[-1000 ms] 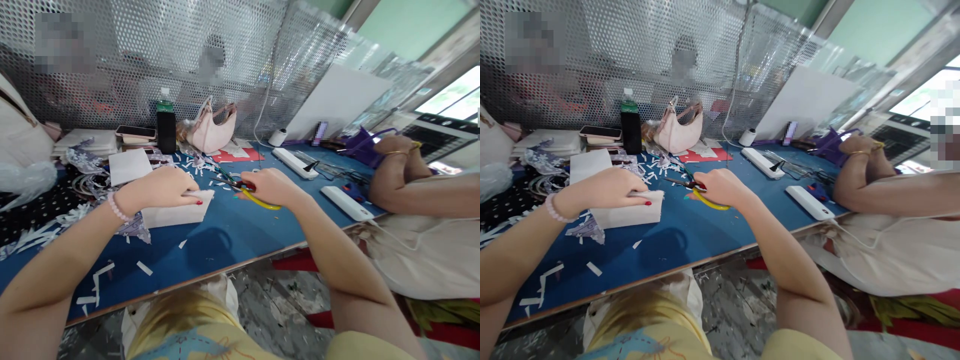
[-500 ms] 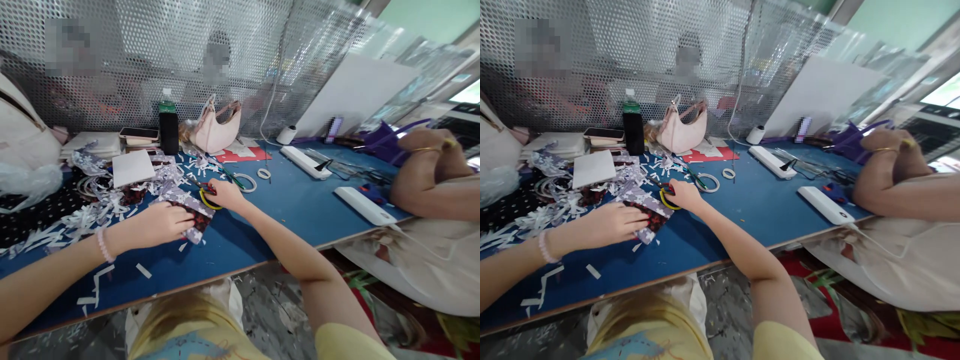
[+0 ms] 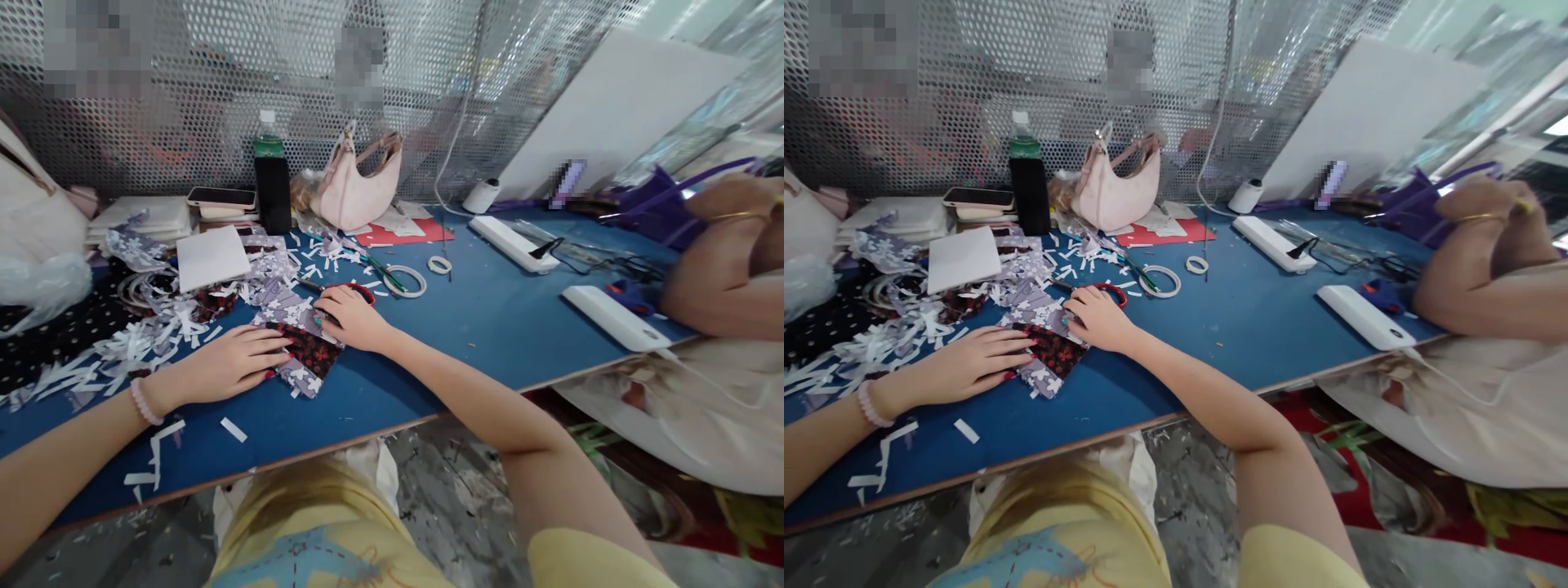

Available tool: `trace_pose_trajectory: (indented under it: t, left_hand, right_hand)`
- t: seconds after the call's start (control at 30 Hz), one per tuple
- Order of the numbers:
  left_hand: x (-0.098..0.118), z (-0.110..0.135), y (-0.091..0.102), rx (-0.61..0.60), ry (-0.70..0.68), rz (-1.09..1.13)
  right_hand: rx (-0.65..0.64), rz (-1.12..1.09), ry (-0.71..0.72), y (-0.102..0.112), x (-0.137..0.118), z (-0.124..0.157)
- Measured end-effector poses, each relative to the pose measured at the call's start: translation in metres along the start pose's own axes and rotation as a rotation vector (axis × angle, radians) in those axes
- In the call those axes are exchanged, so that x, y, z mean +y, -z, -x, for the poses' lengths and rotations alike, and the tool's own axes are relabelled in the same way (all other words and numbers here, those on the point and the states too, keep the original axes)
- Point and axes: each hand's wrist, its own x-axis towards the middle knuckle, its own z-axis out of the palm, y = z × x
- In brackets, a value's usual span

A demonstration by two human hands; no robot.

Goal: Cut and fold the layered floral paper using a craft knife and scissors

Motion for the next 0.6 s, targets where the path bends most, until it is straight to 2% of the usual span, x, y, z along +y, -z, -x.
trace_pose_trajectory:
  t: [0.13,0.2,0.4,0.5,0.6]
  left_hand:
    - [0.002,0.003,0.001,-0.031,-0.067,0.009]
    - [0.001,0.004,0.0,-0.039,-0.088,0.009]
    - [-0.002,0.006,-0.002,-0.062,-0.105,-0.029]
    - [-0.002,0.006,-0.001,-0.056,-0.107,-0.026]
    - [-0.002,0.006,-0.001,-0.033,-0.111,-0.012]
  right_hand:
    - [0.063,-0.035,0.025,-0.003,0.01,-0.001]
    - [0.111,-0.016,-0.022,0.0,0.019,-0.003]
    - [0.217,0.1,-0.43,0.022,0.07,0.007]
    - [0.181,0.136,-0.6,0.027,0.095,0.017]
    - [0.106,0.131,-0.686,0.025,0.108,0.021]
